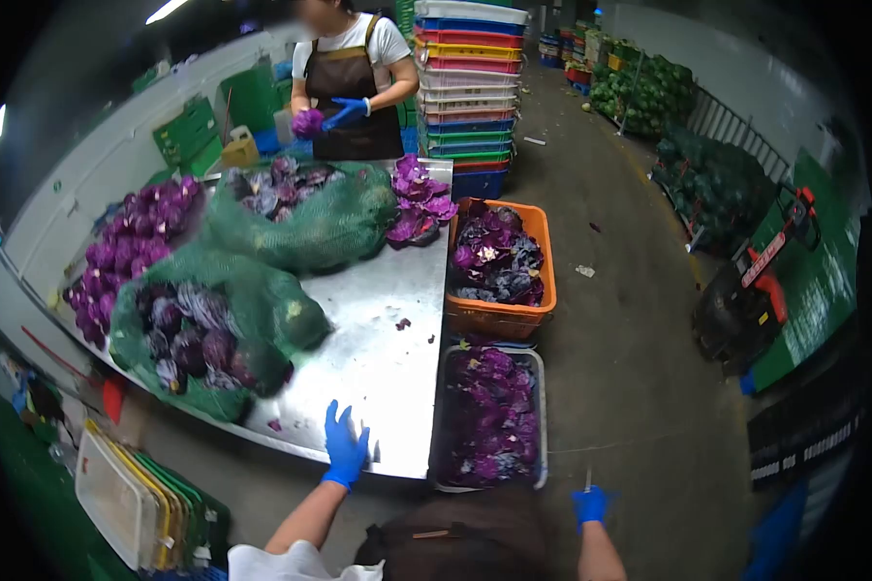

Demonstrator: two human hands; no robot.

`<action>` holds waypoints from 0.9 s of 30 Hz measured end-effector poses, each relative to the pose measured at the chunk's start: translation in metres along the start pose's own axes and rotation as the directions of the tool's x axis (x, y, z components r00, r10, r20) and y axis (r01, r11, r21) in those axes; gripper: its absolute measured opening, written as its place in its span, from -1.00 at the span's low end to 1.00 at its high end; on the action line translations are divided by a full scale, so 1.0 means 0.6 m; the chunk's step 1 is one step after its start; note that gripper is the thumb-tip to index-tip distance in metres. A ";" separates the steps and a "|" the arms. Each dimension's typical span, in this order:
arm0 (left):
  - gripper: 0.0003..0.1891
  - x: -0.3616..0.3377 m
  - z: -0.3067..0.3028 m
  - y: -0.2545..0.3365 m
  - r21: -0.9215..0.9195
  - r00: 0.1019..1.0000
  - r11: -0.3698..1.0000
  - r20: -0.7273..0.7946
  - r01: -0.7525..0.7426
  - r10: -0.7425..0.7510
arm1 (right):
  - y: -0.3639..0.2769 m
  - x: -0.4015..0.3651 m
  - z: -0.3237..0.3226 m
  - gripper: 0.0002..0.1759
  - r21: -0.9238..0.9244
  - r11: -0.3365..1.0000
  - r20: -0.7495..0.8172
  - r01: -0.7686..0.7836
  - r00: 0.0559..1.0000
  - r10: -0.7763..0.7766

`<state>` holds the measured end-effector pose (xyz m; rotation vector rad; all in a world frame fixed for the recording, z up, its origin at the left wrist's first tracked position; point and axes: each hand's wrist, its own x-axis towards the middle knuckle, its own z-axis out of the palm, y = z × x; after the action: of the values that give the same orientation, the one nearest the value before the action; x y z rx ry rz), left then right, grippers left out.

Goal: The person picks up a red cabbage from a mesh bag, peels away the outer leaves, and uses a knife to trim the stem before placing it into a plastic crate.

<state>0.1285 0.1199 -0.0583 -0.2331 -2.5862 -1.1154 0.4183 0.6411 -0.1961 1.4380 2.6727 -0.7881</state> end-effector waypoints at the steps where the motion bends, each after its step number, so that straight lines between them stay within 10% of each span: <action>1: -0.39 -0.003 -0.002 0.018 -0.025 1.000 0.999 -0.012 0.023 -0.023 | -0.008 -0.014 -0.008 -0.84 -0.043 0.998 0.048 0.035 0.998 -0.033; 13: -0.48 -0.123 -0.070 0.145 0.089 0.986 0.995 0.167 -0.039 0.024 | -0.185 -0.144 0.009 -0.70 0.541 0.830 0.405 -0.138 0.907 -0.113; 27: -0.55 0.081 -0.387 -0.114 -0.200 0.843 0.972 -0.496 0.124 -0.210 | -0.626 -0.167 0.020 -0.67 0.766 0.555 0.225 0.324 0.674 -0.704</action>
<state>0.1158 -0.0952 0.0623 0.2389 -2.0678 -1.2446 0.1793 0.3875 -0.0230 0.1901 2.4283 -2.0277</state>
